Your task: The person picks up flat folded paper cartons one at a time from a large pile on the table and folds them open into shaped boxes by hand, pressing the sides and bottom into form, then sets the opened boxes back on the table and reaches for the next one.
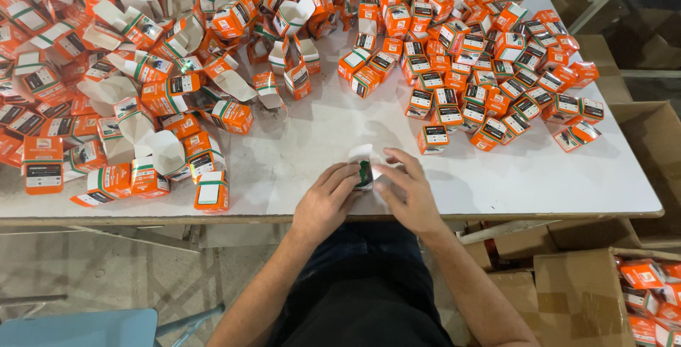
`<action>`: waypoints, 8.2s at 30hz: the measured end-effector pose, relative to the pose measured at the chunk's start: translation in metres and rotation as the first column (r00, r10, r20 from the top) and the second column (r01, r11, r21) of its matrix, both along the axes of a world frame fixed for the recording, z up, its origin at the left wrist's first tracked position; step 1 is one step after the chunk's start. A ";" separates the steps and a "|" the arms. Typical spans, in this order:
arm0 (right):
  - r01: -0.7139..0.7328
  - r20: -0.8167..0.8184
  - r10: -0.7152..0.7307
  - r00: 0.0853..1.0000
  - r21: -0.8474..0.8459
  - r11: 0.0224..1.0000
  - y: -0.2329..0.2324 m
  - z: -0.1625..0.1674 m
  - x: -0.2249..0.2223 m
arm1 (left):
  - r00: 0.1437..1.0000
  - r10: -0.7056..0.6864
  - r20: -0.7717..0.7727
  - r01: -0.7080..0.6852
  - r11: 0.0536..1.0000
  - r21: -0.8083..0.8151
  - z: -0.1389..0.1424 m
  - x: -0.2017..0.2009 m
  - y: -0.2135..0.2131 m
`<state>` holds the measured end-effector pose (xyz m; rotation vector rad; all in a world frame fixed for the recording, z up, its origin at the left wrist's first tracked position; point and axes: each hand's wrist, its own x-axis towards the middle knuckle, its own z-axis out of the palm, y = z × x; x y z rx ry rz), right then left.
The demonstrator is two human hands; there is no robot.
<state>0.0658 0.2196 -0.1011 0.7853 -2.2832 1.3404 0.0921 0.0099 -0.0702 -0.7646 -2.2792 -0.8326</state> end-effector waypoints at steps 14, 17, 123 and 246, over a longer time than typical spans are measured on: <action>-0.064 0.036 0.062 0.997 0.051 0.997 -0.007 -0.007 -0.009 | 0.956 -0.102 0.277 0.044 0.977 0.208 -0.015 -0.014 -0.007; 0.066 0.287 -0.036 0.957 -0.096 0.993 -0.008 -0.007 -0.005 | 0.951 -0.131 0.279 0.081 0.980 0.183 -0.014 -0.009 -0.007; 0.194 0.176 -0.188 0.966 -0.021 0.981 -0.011 0.025 0.007 | 0.987 -0.103 0.124 0.111 0.992 -0.061 -0.002 0.007 -0.006; -0.120 -0.114 0.142 0.983 0.177 0.977 0.013 0.008 0.012 | 0.991 -0.123 -0.061 0.124 0.992 0.023 -0.008 -0.001 0.011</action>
